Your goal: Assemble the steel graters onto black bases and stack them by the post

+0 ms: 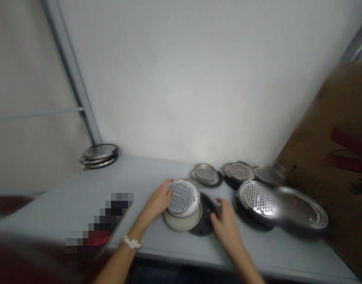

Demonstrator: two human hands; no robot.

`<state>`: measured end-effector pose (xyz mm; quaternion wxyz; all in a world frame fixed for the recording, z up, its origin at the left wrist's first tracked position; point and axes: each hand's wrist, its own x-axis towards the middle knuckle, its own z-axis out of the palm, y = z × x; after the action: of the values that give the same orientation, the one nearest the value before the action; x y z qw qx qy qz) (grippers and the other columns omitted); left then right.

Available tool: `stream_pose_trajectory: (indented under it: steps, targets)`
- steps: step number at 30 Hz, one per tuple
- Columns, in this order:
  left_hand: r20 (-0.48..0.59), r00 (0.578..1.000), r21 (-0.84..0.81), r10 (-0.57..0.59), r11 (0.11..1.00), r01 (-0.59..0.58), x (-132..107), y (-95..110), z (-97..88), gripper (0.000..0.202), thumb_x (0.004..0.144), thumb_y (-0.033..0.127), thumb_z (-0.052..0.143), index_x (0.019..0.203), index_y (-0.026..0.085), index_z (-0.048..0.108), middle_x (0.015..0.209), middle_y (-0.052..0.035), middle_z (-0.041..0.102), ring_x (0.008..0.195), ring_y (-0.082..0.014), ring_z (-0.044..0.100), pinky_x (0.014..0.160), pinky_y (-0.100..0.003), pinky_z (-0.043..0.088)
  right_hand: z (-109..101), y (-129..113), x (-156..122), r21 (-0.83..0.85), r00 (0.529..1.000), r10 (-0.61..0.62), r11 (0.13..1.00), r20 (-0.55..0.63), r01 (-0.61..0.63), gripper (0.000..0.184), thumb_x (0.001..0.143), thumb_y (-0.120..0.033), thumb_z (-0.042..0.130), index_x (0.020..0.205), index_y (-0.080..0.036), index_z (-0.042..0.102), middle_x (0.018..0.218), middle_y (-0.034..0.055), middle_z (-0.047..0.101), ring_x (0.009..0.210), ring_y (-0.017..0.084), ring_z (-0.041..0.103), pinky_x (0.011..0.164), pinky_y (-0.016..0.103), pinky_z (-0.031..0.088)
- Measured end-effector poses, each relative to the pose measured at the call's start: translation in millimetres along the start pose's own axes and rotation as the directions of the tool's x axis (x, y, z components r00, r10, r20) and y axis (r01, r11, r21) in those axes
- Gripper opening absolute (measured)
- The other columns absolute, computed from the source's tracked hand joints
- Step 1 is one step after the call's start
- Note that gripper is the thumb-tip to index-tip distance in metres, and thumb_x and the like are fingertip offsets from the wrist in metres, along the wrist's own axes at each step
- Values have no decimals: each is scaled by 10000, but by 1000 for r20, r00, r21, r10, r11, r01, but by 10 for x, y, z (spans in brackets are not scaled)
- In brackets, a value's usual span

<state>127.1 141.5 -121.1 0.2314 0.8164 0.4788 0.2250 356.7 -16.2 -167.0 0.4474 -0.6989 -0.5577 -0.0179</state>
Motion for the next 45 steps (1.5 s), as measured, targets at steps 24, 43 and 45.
stream_pose_trajectory:
  steps: [24,43,45]
  targets:
    - [80,985,-272,151,954,-125,-68,-140,-578,451,922,301,448,1347,192,552,1419,-80,623,1324,-218,563,1154,-389,416,51,-552,-215,-11,876,-325,936,357,351,557,902,-116,498,1451,-206,493,1464,110,574,1330,312,524,1094,509,434]
    - [408,869,136,280,922,-361,-389,314,-332,973,573,477,905,1425,195,527,1458,-158,504,1371,-382,434,1167,-504,349,-269,-757,-127,57,761,-204,975,616,215,436,801,-255,744,1217,-229,617,1410,107,560,1345,313,464,1118,472,389]
    - [415,866,163,280,913,-373,-424,336,-297,1031,527,476,925,1432,195,519,1491,-175,469,1399,-410,398,1179,-535,325,-253,-746,-129,42,739,-184,977,648,207,437,769,-264,779,1172,-215,618,1417,107,552,1354,315,446,1126,470,370]
